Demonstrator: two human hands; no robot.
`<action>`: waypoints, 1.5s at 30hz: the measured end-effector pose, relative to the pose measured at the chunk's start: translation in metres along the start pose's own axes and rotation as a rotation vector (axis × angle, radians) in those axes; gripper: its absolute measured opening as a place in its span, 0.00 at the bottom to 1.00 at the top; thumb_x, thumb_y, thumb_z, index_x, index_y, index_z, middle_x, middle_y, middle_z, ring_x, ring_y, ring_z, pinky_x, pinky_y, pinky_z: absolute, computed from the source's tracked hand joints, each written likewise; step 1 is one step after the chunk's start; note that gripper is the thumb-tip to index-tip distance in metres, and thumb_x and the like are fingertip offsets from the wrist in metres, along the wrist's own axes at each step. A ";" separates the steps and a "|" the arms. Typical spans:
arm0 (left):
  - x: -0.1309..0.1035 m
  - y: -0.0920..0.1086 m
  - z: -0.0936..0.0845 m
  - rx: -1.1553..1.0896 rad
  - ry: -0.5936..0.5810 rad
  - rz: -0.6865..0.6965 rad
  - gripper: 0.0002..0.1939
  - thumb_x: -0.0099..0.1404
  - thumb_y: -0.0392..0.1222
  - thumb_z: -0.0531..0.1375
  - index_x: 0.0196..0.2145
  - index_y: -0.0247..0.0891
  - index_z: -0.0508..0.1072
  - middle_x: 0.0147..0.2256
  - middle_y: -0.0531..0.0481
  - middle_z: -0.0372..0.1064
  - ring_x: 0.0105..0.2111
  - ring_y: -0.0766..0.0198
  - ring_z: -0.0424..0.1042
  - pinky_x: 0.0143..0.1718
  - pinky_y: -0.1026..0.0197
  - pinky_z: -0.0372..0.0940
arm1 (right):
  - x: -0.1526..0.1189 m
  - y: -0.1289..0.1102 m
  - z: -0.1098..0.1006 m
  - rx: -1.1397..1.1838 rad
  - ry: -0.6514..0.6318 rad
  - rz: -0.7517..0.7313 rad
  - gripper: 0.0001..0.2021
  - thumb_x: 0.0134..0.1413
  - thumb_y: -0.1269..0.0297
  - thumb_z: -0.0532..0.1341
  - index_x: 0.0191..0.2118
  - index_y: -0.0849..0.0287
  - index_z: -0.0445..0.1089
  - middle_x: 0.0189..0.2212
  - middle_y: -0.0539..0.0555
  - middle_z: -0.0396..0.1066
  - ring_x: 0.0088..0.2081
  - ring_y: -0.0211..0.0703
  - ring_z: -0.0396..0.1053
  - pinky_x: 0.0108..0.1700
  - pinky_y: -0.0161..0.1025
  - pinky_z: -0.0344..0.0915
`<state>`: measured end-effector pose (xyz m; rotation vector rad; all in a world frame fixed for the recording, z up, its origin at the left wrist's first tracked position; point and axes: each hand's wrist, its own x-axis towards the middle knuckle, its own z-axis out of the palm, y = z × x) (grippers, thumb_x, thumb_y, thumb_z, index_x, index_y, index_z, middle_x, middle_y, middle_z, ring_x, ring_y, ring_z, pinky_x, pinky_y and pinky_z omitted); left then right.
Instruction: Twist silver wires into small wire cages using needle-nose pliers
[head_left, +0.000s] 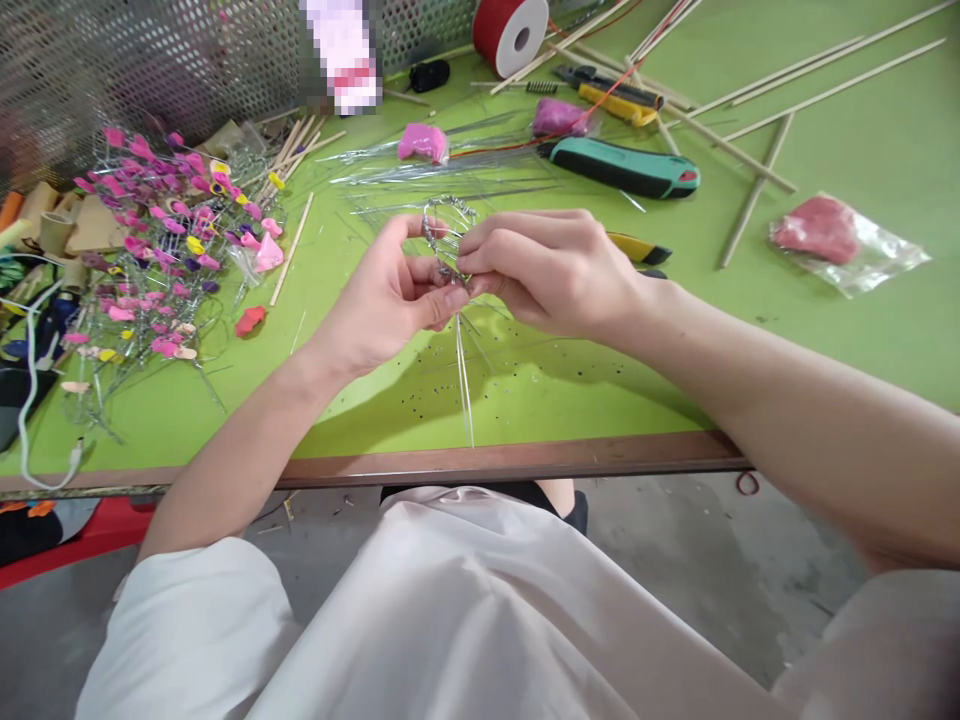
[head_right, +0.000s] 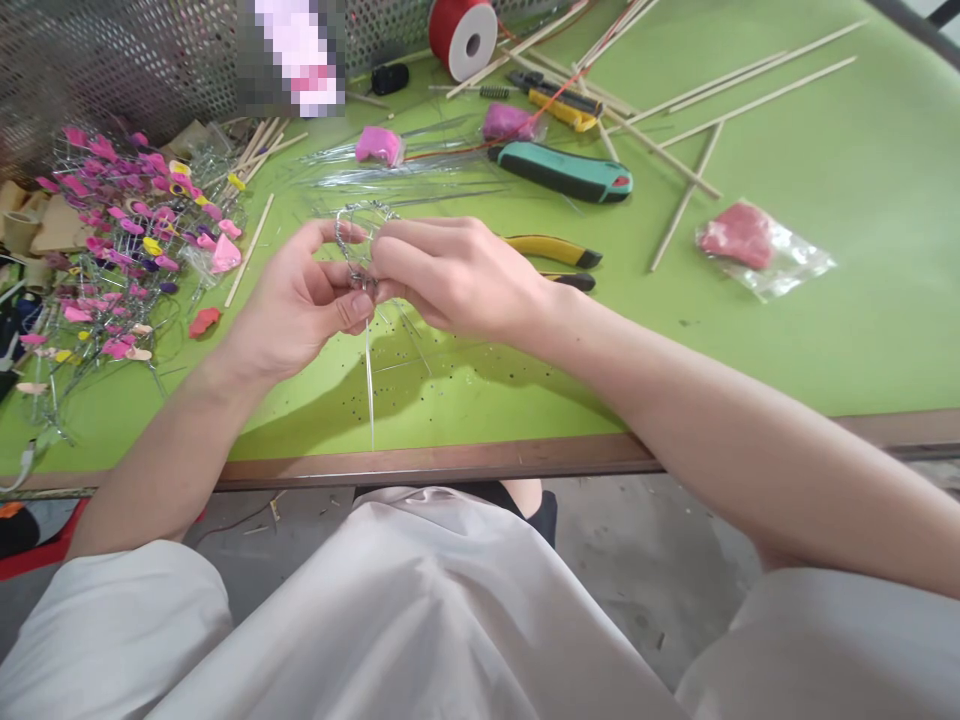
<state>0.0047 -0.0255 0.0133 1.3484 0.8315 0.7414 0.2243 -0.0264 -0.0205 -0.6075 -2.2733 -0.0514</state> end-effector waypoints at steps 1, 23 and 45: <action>-0.001 0.001 0.001 -0.005 0.005 -0.003 0.33 0.57 0.43 0.81 0.50 0.44 0.66 0.26 0.62 0.72 0.26 0.70 0.72 0.29 0.64 0.61 | 0.000 0.001 0.001 -0.007 0.038 -0.004 0.16 0.81 0.59 0.47 0.44 0.57 0.67 0.39 0.55 0.71 0.39 0.44 0.74 0.41 0.43 0.70; -0.012 0.007 0.022 -0.010 0.025 0.061 0.27 0.57 0.32 0.77 0.43 0.45 0.64 0.25 0.63 0.68 0.24 0.72 0.69 0.26 0.67 0.55 | 0.005 -0.014 -0.005 -0.026 0.192 0.192 0.09 0.69 0.54 0.60 0.42 0.53 0.64 0.33 0.50 0.74 0.29 0.40 0.67 0.32 0.41 0.68; -0.005 0.001 0.016 -0.109 -0.022 0.000 0.33 0.51 0.35 0.81 0.45 0.45 0.66 0.25 0.63 0.70 0.23 0.70 0.69 0.25 0.65 0.59 | 0.015 -0.009 -0.018 0.046 0.175 0.192 0.05 0.67 0.61 0.64 0.38 0.50 0.68 0.33 0.49 0.77 0.36 0.44 0.74 0.40 0.43 0.74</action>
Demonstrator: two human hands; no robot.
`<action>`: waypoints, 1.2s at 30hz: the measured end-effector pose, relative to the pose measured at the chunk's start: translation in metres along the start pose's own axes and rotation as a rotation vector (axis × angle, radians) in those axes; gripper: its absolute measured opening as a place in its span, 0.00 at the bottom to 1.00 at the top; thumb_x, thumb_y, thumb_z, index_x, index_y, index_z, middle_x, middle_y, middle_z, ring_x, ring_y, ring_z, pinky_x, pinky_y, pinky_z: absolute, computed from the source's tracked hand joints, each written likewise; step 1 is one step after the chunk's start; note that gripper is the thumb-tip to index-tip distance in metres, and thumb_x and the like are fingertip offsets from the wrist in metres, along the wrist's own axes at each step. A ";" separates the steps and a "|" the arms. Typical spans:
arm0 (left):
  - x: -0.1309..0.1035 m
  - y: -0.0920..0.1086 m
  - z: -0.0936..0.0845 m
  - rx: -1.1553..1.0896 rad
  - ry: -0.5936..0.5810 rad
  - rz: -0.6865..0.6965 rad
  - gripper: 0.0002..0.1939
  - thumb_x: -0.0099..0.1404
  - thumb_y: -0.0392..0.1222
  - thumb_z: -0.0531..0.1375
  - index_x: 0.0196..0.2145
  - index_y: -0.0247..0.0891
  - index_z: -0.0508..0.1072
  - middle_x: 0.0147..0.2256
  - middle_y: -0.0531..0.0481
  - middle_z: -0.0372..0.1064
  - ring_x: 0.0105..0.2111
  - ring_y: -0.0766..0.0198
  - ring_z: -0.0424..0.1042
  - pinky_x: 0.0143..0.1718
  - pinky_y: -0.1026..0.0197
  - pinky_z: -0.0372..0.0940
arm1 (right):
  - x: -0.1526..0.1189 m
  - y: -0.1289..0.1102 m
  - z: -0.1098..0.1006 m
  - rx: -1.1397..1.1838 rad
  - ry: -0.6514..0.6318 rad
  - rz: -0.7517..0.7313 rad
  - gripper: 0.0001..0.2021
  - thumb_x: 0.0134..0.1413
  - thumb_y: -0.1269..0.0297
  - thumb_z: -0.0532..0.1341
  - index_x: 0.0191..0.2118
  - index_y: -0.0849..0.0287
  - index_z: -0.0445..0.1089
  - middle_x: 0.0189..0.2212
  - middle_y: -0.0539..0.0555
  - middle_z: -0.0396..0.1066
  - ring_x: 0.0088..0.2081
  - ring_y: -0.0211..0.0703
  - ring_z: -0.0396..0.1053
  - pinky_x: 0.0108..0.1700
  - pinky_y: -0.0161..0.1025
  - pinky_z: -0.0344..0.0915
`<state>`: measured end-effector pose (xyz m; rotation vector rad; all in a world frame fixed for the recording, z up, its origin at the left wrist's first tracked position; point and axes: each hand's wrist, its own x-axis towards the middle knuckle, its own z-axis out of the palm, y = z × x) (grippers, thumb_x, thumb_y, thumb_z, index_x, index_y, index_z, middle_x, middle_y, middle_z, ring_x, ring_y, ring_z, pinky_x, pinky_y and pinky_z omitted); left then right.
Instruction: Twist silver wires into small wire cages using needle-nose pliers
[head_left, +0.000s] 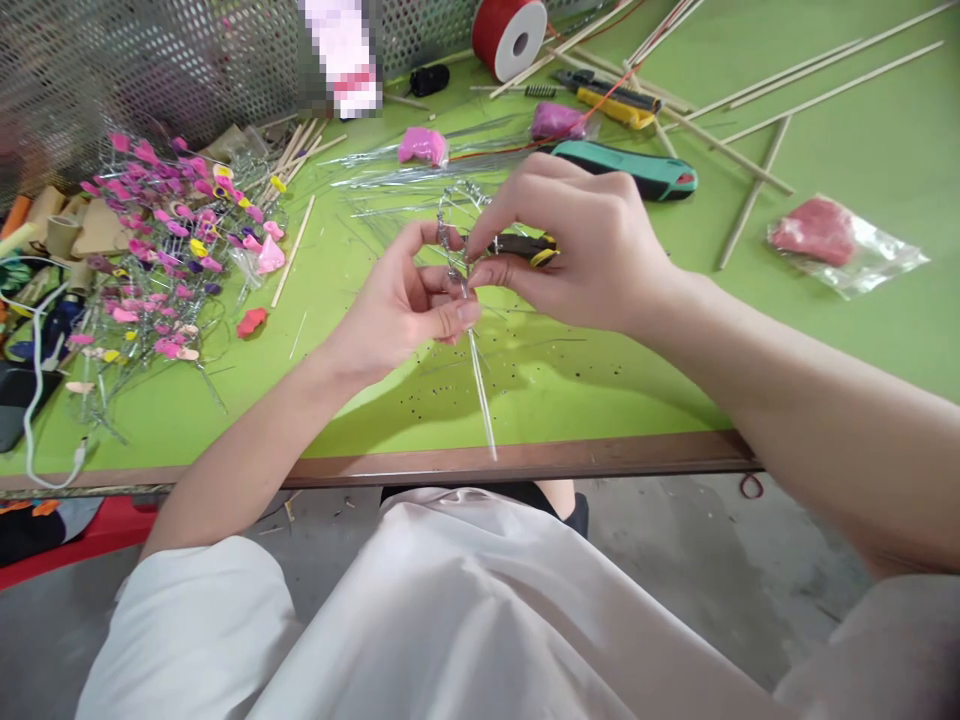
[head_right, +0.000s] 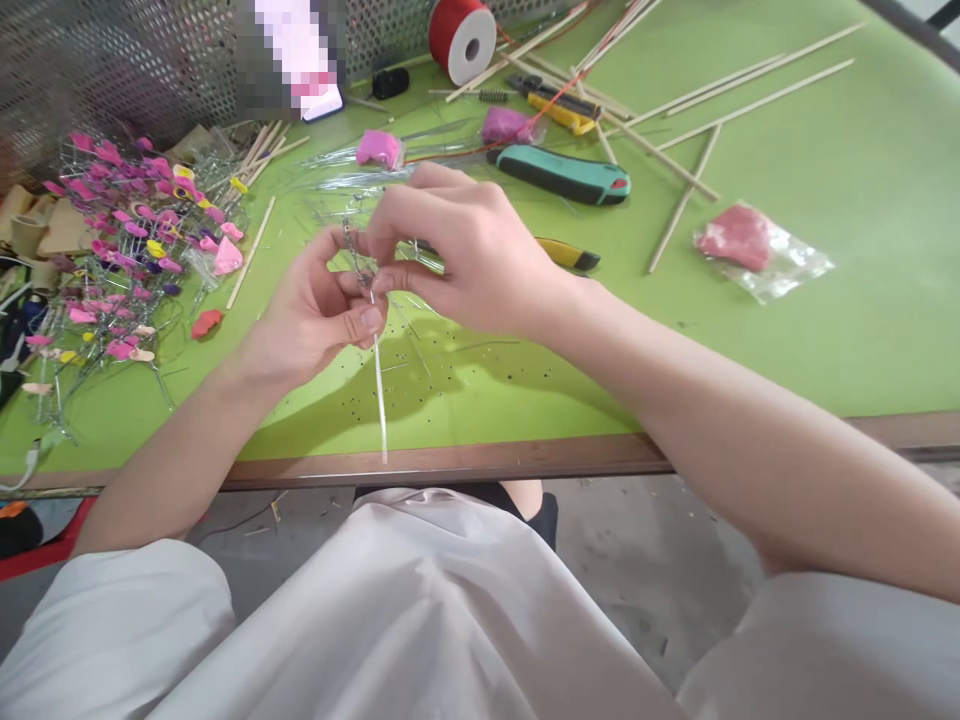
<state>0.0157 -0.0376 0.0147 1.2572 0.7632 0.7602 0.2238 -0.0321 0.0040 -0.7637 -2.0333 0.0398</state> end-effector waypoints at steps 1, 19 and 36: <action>0.001 0.000 -0.002 -0.022 -0.010 -0.009 0.33 0.50 0.36 0.81 0.45 0.45 0.67 0.25 0.63 0.70 0.23 0.70 0.69 0.24 0.65 0.59 | 0.000 0.002 -0.001 -0.006 -0.006 -0.045 0.05 0.69 0.61 0.63 0.39 0.50 0.69 0.33 0.50 0.78 0.37 0.44 0.75 0.42 0.44 0.75; 0.001 0.002 -0.001 -0.269 -0.081 -0.015 0.33 0.47 0.48 0.84 0.42 0.43 0.70 0.22 0.62 0.68 0.21 0.72 0.67 0.24 0.66 0.59 | -0.010 0.000 0.007 -0.141 0.105 -0.249 0.11 0.71 0.66 0.59 0.53 0.50 0.74 0.41 0.55 0.81 0.46 0.50 0.78 0.49 0.52 0.73; 0.005 0.000 -0.018 -0.151 -0.209 -0.081 0.32 0.53 0.46 0.81 0.46 0.44 0.67 0.21 0.64 0.67 0.18 0.72 0.67 0.20 0.67 0.57 | -0.019 0.008 0.009 -0.216 -0.086 -0.227 0.17 0.80 0.63 0.50 0.52 0.52 0.77 0.40 0.55 0.75 0.52 0.48 0.77 0.51 0.49 0.79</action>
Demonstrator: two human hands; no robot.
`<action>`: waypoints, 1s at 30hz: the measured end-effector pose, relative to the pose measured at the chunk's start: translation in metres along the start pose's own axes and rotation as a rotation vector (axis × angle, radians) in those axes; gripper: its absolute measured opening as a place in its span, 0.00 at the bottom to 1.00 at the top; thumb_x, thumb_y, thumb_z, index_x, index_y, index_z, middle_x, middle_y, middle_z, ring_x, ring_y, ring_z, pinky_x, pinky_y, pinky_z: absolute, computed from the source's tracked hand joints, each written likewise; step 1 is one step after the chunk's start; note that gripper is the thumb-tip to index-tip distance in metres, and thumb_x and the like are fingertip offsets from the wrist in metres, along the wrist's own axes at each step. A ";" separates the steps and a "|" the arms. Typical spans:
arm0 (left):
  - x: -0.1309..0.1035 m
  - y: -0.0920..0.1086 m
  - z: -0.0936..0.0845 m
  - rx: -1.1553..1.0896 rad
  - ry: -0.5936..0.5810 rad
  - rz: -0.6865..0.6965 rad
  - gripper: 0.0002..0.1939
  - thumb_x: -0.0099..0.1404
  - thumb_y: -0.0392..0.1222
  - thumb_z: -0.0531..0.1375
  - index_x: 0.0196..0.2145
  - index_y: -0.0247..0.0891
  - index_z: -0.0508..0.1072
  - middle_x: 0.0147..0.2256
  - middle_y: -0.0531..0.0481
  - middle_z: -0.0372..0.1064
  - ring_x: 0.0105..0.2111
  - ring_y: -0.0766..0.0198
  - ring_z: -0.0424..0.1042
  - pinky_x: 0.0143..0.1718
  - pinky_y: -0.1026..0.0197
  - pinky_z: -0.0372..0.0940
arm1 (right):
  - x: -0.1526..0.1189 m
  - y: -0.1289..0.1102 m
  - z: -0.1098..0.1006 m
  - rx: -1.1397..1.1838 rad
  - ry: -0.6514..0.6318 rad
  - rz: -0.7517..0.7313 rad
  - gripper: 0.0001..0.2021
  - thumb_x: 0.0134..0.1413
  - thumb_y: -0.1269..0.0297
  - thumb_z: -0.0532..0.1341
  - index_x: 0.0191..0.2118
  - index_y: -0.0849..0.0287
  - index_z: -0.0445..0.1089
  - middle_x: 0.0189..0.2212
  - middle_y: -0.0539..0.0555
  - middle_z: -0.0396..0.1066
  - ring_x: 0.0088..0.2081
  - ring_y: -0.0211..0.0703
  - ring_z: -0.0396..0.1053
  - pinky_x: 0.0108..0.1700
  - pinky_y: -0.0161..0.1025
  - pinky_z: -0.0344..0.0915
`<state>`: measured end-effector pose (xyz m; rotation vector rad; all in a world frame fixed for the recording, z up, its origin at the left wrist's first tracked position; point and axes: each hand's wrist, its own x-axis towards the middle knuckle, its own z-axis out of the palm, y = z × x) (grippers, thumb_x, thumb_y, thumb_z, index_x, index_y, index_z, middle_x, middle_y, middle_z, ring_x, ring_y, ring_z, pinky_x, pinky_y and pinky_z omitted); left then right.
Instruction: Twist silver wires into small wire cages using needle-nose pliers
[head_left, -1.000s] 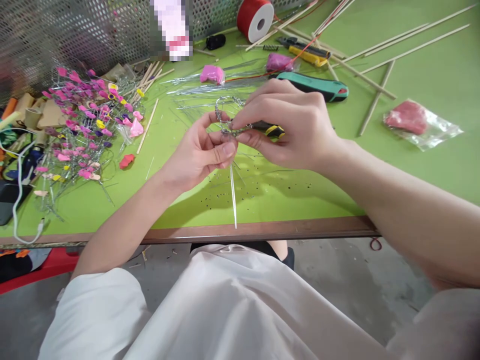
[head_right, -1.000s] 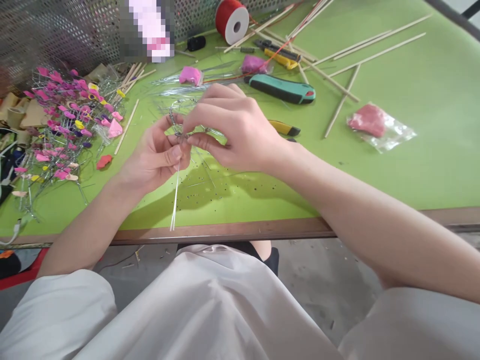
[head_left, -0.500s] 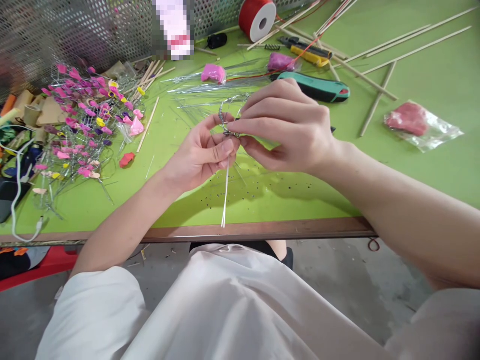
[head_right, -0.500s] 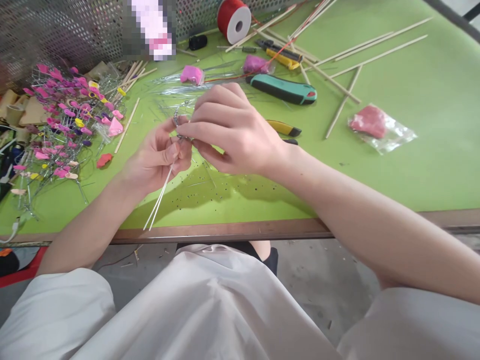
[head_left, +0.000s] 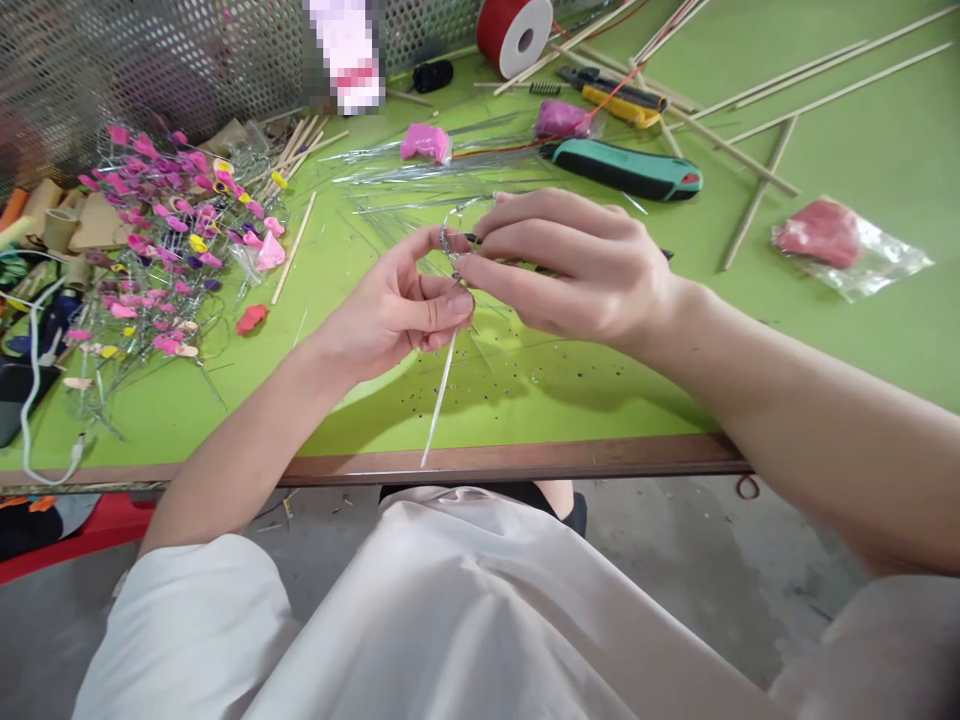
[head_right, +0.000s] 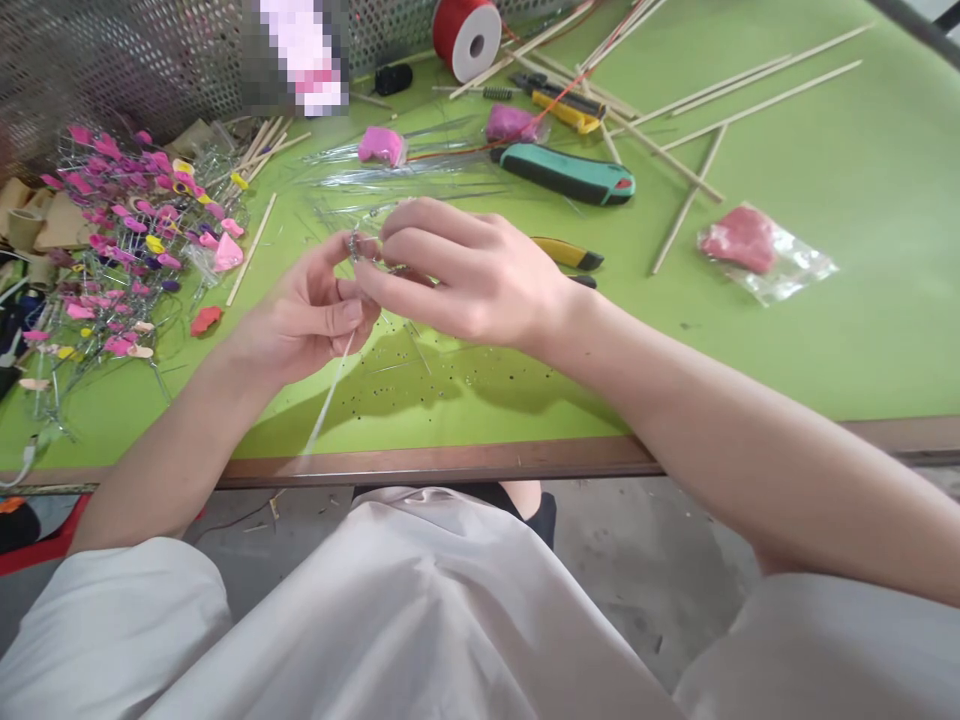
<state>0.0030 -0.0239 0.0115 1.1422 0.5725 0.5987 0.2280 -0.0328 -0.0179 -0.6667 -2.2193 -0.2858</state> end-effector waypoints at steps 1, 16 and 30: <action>0.000 0.000 0.001 -0.010 0.000 0.004 0.31 0.54 0.46 0.81 0.46 0.45 0.67 0.21 0.64 0.67 0.18 0.72 0.67 0.20 0.67 0.57 | 0.000 0.000 0.000 -0.005 -0.003 0.002 0.17 0.80 0.63 0.50 0.52 0.53 0.77 0.41 0.55 0.75 0.53 0.49 0.77 0.50 0.47 0.80; -0.003 0.003 0.005 -0.046 -0.074 -0.044 0.29 0.60 0.41 0.78 0.45 0.47 0.61 0.20 0.66 0.68 0.17 0.75 0.65 0.16 0.70 0.51 | 0.003 0.002 0.013 -0.030 0.177 -0.122 0.14 0.77 0.71 0.53 0.45 0.55 0.76 0.39 0.50 0.78 0.50 0.43 0.80 0.66 0.55 0.75; -0.008 0.001 0.010 0.127 0.086 -0.024 0.22 0.64 0.37 0.72 0.49 0.45 0.65 0.22 0.69 0.66 0.18 0.77 0.70 0.23 0.74 0.58 | 0.000 0.000 0.014 0.132 0.157 -0.024 0.13 0.77 0.68 0.56 0.40 0.53 0.77 0.41 0.48 0.79 0.53 0.44 0.80 0.68 0.57 0.72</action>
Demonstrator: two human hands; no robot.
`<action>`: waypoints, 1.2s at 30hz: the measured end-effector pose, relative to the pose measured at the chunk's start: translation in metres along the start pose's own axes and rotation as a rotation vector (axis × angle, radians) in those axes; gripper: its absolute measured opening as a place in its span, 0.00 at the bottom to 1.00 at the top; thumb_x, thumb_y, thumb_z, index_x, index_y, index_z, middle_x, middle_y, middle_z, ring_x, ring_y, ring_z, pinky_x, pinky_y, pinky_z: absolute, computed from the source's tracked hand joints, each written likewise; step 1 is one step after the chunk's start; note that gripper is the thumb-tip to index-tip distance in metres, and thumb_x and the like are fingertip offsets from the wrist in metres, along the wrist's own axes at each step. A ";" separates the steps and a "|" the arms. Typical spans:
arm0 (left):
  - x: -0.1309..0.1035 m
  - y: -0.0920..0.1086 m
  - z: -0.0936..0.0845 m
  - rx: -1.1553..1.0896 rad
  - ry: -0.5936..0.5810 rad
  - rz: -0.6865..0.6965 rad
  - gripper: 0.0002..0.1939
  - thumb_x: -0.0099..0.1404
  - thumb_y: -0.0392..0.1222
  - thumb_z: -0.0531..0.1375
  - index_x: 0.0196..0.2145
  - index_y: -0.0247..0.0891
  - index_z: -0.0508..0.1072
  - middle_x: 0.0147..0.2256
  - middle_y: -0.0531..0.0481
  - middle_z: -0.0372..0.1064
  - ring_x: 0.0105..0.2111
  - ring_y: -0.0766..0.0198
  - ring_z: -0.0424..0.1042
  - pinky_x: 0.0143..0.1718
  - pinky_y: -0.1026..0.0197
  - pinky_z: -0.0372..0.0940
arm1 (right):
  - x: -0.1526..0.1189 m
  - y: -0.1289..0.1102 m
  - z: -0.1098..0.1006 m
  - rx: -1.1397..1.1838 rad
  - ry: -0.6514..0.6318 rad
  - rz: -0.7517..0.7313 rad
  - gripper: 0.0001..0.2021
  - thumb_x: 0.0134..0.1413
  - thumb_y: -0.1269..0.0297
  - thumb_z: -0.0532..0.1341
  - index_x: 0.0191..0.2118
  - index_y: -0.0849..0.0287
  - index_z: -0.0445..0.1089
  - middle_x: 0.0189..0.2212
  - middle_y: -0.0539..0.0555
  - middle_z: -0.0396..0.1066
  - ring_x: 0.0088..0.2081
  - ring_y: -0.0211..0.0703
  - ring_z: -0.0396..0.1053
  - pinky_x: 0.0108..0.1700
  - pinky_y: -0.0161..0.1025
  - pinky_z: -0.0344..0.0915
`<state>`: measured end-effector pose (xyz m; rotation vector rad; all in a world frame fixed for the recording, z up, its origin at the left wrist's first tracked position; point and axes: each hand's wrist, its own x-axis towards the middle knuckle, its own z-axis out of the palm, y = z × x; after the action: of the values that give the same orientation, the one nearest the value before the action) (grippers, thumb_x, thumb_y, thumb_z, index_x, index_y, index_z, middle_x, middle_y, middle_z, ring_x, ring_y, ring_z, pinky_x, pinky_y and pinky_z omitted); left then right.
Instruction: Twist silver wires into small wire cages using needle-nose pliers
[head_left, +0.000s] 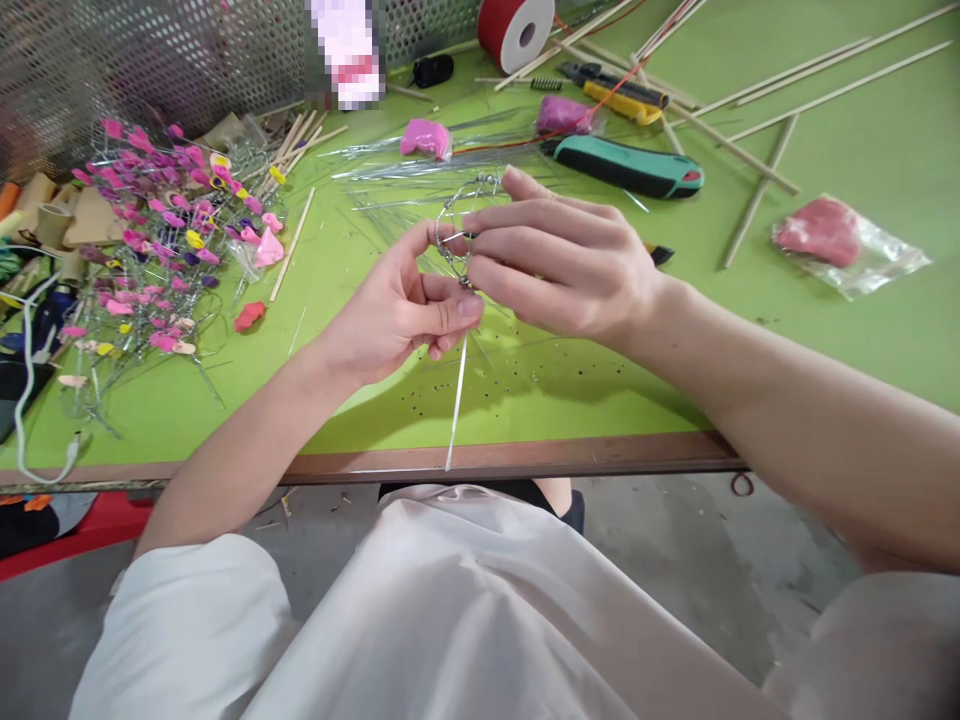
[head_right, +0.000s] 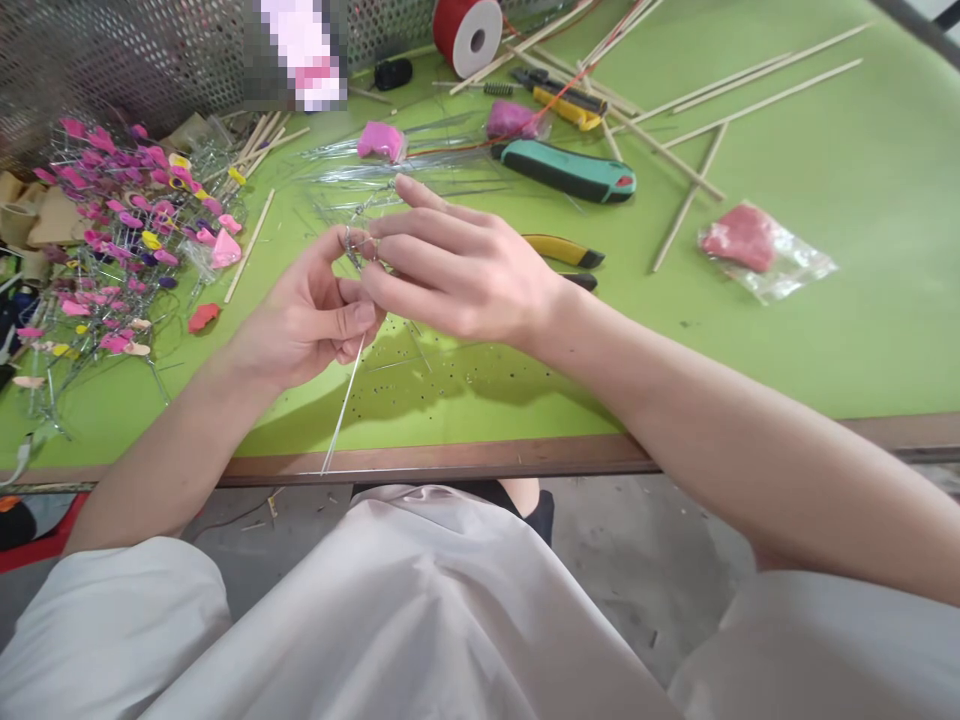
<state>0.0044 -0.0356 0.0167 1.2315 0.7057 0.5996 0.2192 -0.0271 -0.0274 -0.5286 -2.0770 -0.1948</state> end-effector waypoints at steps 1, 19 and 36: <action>0.000 0.000 0.001 -0.007 -0.005 0.004 0.23 0.64 0.37 0.72 0.49 0.45 0.64 0.22 0.69 0.66 0.18 0.77 0.70 0.23 0.74 0.58 | 0.000 0.000 0.000 -0.002 -0.002 0.002 0.13 0.77 0.68 0.56 0.40 0.53 0.77 0.41 0.48 0.79 0.53 0.44 0.80 0.69 0.56 0.72; 0.002 0.004 0.004 -0.044 0.008 0.003 0.35 0.51 0.50 0.83 0.41 0.44 0.62 0.21 0.65 0.67 0.16 0.72 0.68 0.19 0.67 0.61 | -0.006 0.005 0.001 -0.184 0.017 -0.160 0.13 0.77 0.69 0.51 0.47 0.55 0.74 0.44 0.54 0.77 0.58 0.46 0.78 0.59 0.52 0.80; 0.004 0.006 0.002 0.012 0.027 0.021 0.33 0.52 0.47 0.82 0.40 0.44 0.63 0.21 0.64 0.68 0.17 0.72 0.68 0.18 0.67 0.57 | -0.009 0.007 0.005 -0.129 0.040 -0.158 0.13 0.78 0.68 0.54 0.55 0.57 0.75 0.46 0.55 0.80 0.58 0.47 0.79 0.63 0.53 0.78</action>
<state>0.0082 -0.0330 0.0220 1.2453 0.7208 0.6306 0.2228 -0.0221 -0.0380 -0.4341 -2.0772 -0.4313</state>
